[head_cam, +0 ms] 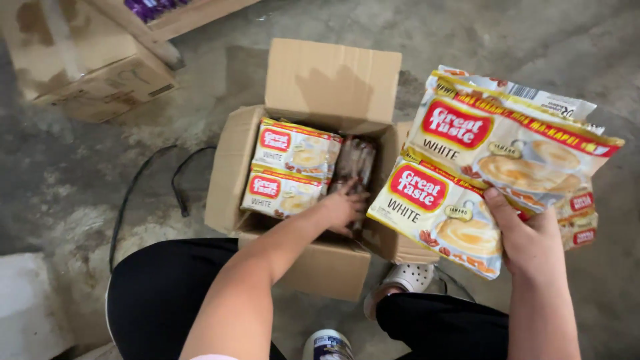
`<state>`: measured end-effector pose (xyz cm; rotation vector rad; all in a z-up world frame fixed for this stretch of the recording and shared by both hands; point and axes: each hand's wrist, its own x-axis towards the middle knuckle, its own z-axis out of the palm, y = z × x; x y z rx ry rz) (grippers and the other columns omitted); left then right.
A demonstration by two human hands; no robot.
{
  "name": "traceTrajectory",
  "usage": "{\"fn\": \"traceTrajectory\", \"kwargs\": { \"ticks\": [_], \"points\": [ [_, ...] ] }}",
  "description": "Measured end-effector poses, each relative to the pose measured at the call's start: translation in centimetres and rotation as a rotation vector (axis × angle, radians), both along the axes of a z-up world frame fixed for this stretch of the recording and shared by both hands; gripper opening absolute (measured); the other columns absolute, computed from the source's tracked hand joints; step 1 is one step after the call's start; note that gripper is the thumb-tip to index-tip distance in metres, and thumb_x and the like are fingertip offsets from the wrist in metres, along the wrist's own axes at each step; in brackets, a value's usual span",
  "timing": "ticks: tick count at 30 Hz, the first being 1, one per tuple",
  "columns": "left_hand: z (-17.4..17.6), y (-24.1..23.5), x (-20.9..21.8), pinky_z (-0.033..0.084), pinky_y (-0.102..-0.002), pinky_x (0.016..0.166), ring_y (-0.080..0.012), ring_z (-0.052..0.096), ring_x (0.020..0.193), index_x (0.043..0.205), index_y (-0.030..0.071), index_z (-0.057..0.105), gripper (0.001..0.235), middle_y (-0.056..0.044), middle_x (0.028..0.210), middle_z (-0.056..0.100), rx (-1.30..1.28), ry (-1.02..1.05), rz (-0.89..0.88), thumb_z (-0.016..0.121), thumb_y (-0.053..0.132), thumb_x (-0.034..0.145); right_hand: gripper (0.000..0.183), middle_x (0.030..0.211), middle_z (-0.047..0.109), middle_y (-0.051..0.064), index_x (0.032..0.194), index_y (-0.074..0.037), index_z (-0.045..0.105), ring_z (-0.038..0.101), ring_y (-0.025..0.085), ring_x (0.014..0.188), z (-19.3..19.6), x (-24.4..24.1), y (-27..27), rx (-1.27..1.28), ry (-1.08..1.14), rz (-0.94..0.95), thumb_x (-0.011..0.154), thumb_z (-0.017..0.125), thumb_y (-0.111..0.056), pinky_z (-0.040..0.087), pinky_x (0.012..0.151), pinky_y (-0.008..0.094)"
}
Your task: The person unpacks and sorts coffee sachets from a cardboard box on the floor.
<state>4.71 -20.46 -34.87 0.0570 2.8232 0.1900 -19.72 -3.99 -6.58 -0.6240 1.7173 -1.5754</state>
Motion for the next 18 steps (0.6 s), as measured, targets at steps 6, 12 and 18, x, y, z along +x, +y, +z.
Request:
{"fn": "traceTrajectory", "kwargs": {
  "ticks": [6, 12, 18],
  "points": [
    [5.2, 1.9, 3.2, 0.034, -0.057, 0.11, -0.0293, 0.05, 0.133, 0.118, 0.019, 0.074, 0.05, -0.008, 0.136, 0.064, 0.143, 0.271, 0.24, 0.068, 0.051, 0.08, 0.033, 0.124, 0.07, 0.008, 0.133, 0.001, 0.061, 0.067, 0.014, 0.108, 1.2, 2.1, -1.3, 0.032, 0.077, 0.093, 0.1, 0.067, -0.003, 0.056, 0.091, 0.029],
    [2.3, 3.3, 11.7, 0.052, -0.052, 0.088, -0.0417, 0.068, 0.1, 0.101, 0.002, 0.074, 0.049, -0.023, 0.106, 0.072, 0.715, -0.182, 0.822, 0.053, 0.046, 0.101, 0.032, 0.123, 0.071, 0.009, 0.132, 0.002, 0.062, 0.068, 0.015, 0.106, 0.7, 2.2, -1.8, 0.008, -0.01, 0.018, 0.101, 0.067, -0.003, 0.057, 0.089, 0.03],
    [-5.0, 5.9, 11.3, 0.048, -0.051, 0.098, -0.0386, 0.062, 0.116, 0.12, 0.003, 0.066, 0.049, -0.019, 0.126, 0.063, 1.291, 0.356, 1.364, 0.046, 0.042, 0.1, 0.033, 0.126, 0.069, 0.009, 0.134, 0.0, 0.06, 0.069, 0.016, 0.109, 1.4, 2.3, -1.3, -0.054, -0.041, -0.018, 0.102, 0.065, -0.001, 0.058, 0.092, 0.031]
  ]
}}
